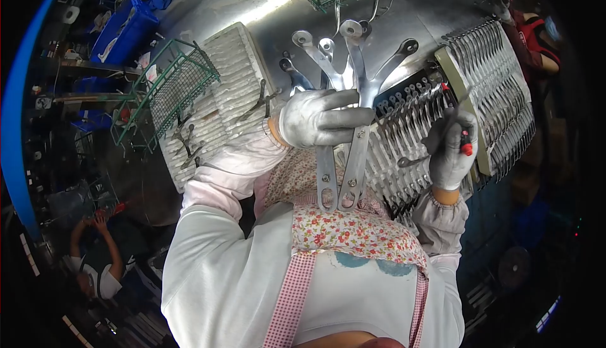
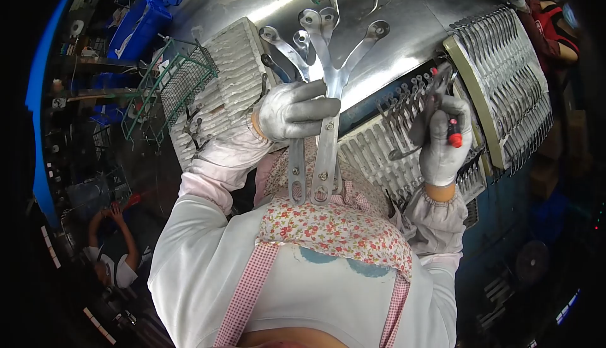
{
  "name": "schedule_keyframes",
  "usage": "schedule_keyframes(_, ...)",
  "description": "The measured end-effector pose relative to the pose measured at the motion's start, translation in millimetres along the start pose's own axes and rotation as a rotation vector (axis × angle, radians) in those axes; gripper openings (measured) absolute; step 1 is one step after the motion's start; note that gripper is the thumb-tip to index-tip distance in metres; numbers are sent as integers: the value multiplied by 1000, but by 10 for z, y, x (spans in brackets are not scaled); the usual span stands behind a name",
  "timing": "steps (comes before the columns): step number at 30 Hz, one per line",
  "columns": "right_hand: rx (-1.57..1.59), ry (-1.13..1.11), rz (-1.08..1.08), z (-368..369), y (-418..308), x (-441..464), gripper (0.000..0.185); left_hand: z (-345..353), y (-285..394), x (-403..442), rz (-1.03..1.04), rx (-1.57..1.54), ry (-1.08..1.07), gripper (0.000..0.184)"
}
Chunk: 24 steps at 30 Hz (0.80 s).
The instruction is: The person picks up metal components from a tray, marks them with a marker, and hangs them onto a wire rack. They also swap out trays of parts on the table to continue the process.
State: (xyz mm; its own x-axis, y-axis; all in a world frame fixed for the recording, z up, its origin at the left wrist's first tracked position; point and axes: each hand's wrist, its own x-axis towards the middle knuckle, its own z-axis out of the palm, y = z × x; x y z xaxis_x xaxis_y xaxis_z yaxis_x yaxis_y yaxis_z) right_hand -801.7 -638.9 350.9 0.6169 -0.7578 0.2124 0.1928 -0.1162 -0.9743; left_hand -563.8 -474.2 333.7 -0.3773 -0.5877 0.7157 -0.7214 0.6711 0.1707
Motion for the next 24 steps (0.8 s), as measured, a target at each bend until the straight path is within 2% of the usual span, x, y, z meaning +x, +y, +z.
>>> schedule_keyframes(3, 226, -72, -38, 4, -146, 79, 31, -4, 21, -4, 8, 4, 7, 34)
schedule_keyframes(5, 523, -250, -117, 112, -246, 139, 31, -13, 24, 12, 32, 2, 3, 44)
schedule_keyframes(7, 639, -442, -121, 254, -400, 184, 32, -31, 52, 46, 37, 0, -13, 42)
schedule_keyframes(8, 646, -460, -67, 324, -466, 162, 32, -43, 69, 62, 41, -3, -21, 42)
schedule_keyframes(11, 407, -536, 104, 444, -630, 180, 36, -69, 126, 106, 61, 32, -76, 27)
schedule_keyframes(12, 284, -562, 162, 484, -661, 193, 37, -67, 136, 115, 69, 30, -81, 27)
schedule_keyframes(17, 167, -524, 107, 677, -735, 194, 30, -118, 203, 138, 72, 29, -113, 27)
schedule_keyframes(24, 131, -532, 191, 704, -781, 163, 28, -152, 316, 160, 62, 121, -136, 25)
